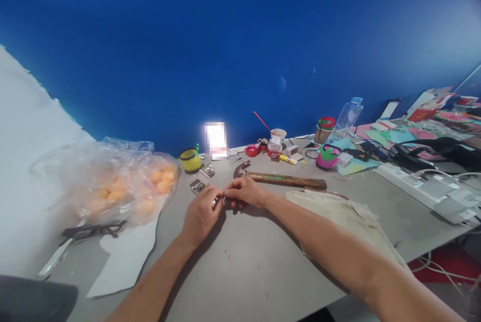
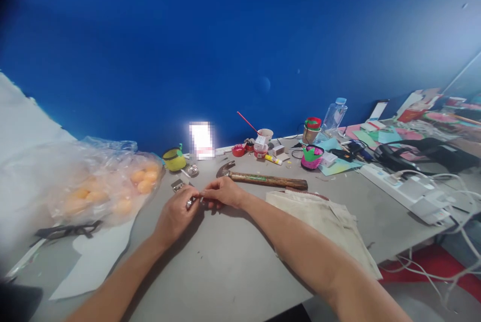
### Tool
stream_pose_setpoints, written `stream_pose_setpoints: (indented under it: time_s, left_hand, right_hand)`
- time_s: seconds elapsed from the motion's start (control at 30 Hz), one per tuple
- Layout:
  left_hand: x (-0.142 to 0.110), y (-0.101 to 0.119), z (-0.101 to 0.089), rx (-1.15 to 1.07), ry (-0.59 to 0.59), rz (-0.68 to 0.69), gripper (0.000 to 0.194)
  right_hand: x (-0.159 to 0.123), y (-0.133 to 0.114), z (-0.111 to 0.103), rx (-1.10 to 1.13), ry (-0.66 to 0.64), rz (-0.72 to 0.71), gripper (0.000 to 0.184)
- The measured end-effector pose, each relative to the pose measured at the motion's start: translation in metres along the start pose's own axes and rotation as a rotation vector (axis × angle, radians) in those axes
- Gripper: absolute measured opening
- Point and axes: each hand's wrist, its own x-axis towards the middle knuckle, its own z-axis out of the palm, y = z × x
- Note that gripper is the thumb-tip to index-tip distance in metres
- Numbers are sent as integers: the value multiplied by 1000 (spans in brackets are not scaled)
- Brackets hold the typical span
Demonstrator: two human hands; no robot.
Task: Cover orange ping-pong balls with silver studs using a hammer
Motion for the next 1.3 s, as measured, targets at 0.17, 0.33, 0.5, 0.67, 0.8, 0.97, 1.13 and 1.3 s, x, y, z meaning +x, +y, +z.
stream_pose_setpoints:
  time_s: [0.17,0.33,0.5,0.67,0.8,0.97,1.13,1.3]
  left_hand:
    - [1,-3,0,46,-72,-118,13]
    - [2,-4,0,159,-176,-250,15]
    - [4,-4,-4,196,-270,-319,17]
    - [5,-1,-9,254,-363,-346,20]
    - [4,-1,-6,282,-369,-322,22]
    - [4,-3,-6,104,-216,-338,20]
    - [3,4,-9,-576,-122,-552,11]
    - [-3,13,-2,-1044,-166,-710,47]
  right_hand:
    - [-4,-1,5,-590,136,-238,17]
    - [-6,-7,-9,-1011,407,-356,18]
    - [-4,-12,-42,-1184,485,-65,34]
    - [-3,-12,-47,-1270,385,97,35]
    - [-3,-12,-44,-1282,418,127,30]
    - [-1,-9,-47,-1326,425,91,26]
    - [-1,-9,-44,-1308,471,79,26]
    - [-4,-13,-35,-1340,514,19,27]
